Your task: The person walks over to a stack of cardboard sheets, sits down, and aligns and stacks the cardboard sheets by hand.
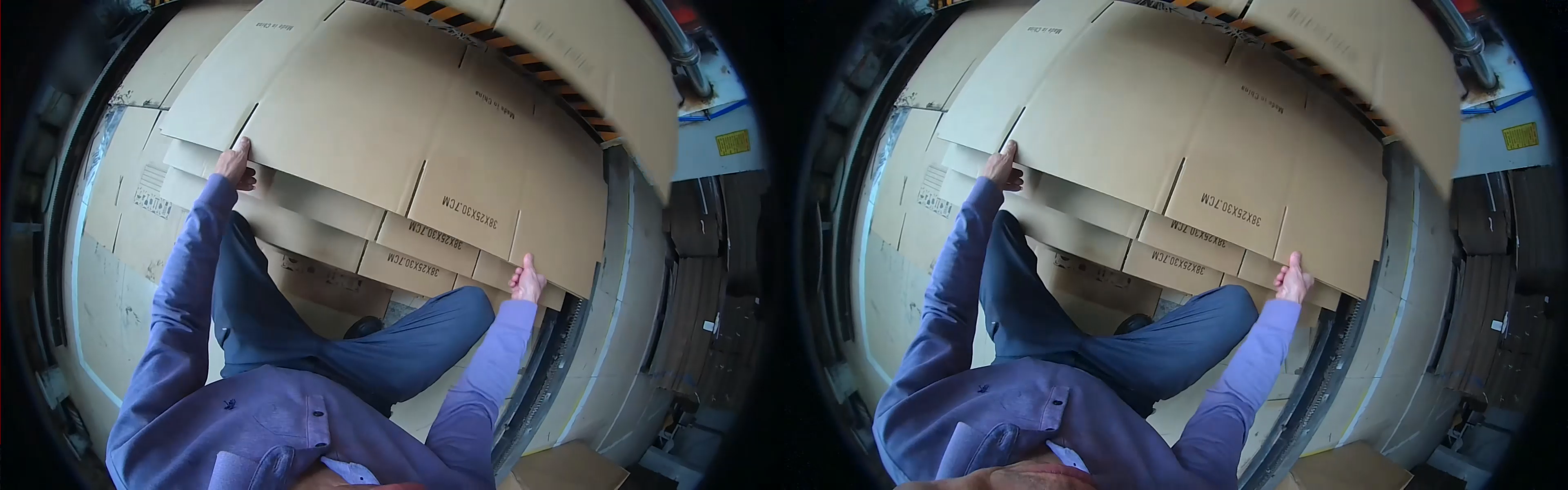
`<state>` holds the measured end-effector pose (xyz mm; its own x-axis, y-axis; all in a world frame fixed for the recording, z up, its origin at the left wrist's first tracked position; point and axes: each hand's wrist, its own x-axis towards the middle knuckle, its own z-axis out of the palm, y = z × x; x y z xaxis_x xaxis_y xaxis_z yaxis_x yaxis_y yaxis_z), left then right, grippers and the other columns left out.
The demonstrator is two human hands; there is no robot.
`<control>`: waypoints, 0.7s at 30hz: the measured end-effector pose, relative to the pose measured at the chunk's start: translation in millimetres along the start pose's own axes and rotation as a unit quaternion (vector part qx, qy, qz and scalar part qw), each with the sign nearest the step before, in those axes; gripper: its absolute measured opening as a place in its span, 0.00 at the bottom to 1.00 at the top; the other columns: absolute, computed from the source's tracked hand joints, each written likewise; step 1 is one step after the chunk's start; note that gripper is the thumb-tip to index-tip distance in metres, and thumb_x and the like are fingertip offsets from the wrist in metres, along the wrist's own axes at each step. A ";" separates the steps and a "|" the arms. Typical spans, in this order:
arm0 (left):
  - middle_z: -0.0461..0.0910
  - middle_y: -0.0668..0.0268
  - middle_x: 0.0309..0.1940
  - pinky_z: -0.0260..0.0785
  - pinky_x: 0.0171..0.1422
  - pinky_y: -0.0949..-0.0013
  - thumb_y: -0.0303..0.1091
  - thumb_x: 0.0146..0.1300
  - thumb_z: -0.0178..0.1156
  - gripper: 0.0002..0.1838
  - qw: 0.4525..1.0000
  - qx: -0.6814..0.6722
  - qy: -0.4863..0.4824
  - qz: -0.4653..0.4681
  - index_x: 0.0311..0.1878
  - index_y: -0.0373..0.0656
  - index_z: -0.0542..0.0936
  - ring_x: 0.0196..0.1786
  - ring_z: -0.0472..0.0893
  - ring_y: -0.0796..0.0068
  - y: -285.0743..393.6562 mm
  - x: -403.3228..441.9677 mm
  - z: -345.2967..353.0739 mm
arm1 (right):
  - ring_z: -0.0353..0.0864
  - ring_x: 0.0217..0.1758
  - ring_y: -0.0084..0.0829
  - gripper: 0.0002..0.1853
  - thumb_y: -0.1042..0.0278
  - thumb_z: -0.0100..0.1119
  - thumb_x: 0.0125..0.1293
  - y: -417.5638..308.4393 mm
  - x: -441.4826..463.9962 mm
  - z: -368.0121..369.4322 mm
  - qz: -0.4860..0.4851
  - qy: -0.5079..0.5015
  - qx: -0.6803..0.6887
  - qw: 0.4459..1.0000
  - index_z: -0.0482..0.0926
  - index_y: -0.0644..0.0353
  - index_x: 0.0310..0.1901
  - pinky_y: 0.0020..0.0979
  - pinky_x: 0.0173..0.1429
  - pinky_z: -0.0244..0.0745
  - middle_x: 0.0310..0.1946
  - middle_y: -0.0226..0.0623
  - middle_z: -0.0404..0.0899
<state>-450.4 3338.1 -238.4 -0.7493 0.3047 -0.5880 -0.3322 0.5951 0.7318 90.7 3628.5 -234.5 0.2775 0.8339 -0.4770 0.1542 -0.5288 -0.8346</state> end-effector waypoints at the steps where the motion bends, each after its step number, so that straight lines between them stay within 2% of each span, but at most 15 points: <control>1: 0.75 0.50 0.27 0.76 0.23 0.60 0.64 0.58 0.43 0.38 1.000 0.014 -0.001 -0.015 0.46 0.30 0.67 0.21 0.78 0.60 10.6 1.3 2.9 | 0.62 0.09 0.19 0.16 0.56 0.60 0.58 -5.9 3.2 4.7 0.010 0.006 -0.014 1.000 0.68 0.59 0.26 0.22 0.09 0.56 0.12 0.29 0.66; 3: 0.75 0.48 0.25 0.75 0.20 0.60 0.63 0.59 0.41 0.37 0.999 0.031 -0.001 -0.028 0.46 0.29 0.67 0.21 0.78 0.59 19.2 -1.6 5.6 | 0.63 0.09 0.20 0.16 0.57 0.62 0.56 -7.7 1.8 4.9 0.015 0.004 -0.012 1.000 0.68 0.58 0.25 0.21 0.11 0.59 0.12 0.28 0.66; 6: 0.76 0.51 0.27 0.76 0.26 0.60 0.59 0.62 0.41 0.33 0.999 -0.032 0.011 -0.011 0.45 0.31 0.68 0.25 0.79 0.60 2.9 5.7 0.8 | 0.75 0.23 0.29 0.17 0.55 0.57 0.60 17.6 13.2 -0.4 -0.006 -0.007 0.042 0.999 0.69 0.62 0.35 0.29 0.25 0.76 0.25 0.38 0.73; 9: 0.77 0.52 0.32 0.76 0.35 0.60 0.54 0.64 0.41 0.27 0.945 -0.304 -0.051 0.106 0.45 0.33 0.70 0.33 0.80 0.62 -63.1 40.2 -14.2 | 0.74 0.46 0.41 0.24 0.49 0.47 0.64 44.0 8.7 -14.7 -0.032 -0.072 0.324 0.943 0.64 0.64 0.50 0.43 0.50 0.74 0.43 0.48 0.70; 10: 0.77 0.52 0.37 0.75 0.41 0.60 0.49 0.65 0.41 0.23 0.961 -0.268 0.025 0.056 0.44 0.36 0.71 0.40 0.79 0.62 -68.8 37.5 -16.2 | 0.71 0.50 0.43 0.26 0.48 0.44 0.65 45.9 5.9 -14.3 -0.035 -0.056 0.329 0.942 0.61 0.63 0.53 0.45 0.54 0.70 0.46 0.50 0.68; 12: 0.76 0.52 0.40 0.74 0.40 0.61 0.51 0.66 0.39 0.25 0.951 -0.294 0.072 0.069 0.44 0.35 0.71 0.40 0.79 0.60 -67.3 12.9 -15.2 | 0.64 0.59 0.46 0.30 0.45 0.38 0.66 50.3 -7.7 -17.9 -0.036 -0.018 0.339 0.940 0.56 0.62 0.59 0.49 0.62 0.61 0.54 0.52 0.62; 15: 0.75 0.52 0.42 0.74 0.40 0.62 0.55 0.64 0.39 0.29 0.893 -0.423 0.154 0.009 0.46 0.34 0.71 0.40 0.78 0.60 -57.1 5.2 -13.2 | 0.68 0.55 0.43 0.28 0.47 0.41 0.65 37.8 -17.1 -19.9 -0.065 0.069 0.332 0.938 0.59 0.64 0.57 0.45 0.57 0.67 0.54 0.50 0.65; 16: 0.75 0.52 0.43 0.74 0.41 0.62 0.58 0.63 0.39 0.31 0.900 -0.409 0.146 0.018 0.48 0.34 0.70 0.40 0.78 0.60 -49.0 -1.5 -13.1 | 0.70 0.54 0.42 0.28 0.49 0.43 0.65 30.8 -15.7 -19.9 -0.072 0.097 0.334 0.935 0.60 0.64 0.57 0.44 0.56 0.69 0.53 0.49 0.66; 18: 0.74 0.52 0.45 0.74 0.41 0.63 0.62 0.61 0.40 0.36 0.914 -0.383 0.128 0.040 0.51 0.34 0.69 0.41 0.78 0.60 -30.0 -11.9 -11.1 | 0.71 0.52 0.42 0.30 0.53 0.48 0.64 26.2 0.8 -18.9 -0.096 0.082 0.242 0.962 0.55 0.67 0.58 0.42 0.53 0.72 0.53 0.51 0.65; 19: 0.75 0.52 0.40 0.74 0.37 0.64 0.67 0.56 0.43 0.41 0.941 -0.303 0.134 0.069 0.49 0.30 0.70 0.38 0.78 0.61 -33.5 0.3 -9.2 | 0.72 0.52 0.42 0.31 0.55 0.50 0.63 23.8 7.0 -18.5 -0.107 0.076 0.194 0.972 0.52 0.68 0.59 0.42 0.51 0.73 0.53 0.52 0.65; 21: 0.74 0.53 0.43 0.72 0.42 0.61 0.68 0.53 0.46 0.43 0.978 -0.153 0.129 0.058 0.51 0.30 0.69 0.43 0.77 0.61 -35.5 30.7 -14.2 | 0.73 0.50 0.41 0.33 0.58 0.54 0.61 11.9 5.1 -3.5 -0.075 0.122 0.154 0.978 0.50 0.70 0.58 0.40 0.49 0.74 0.52 0.53 0.65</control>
<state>-469.7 3315.7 -277.5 -0.8986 0.1364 -0.4170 -0.3626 0.3044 0.8808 97.2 3625.9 -245.9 0.4975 0.8162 -0.2938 -0.0721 -0.2986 -0.9517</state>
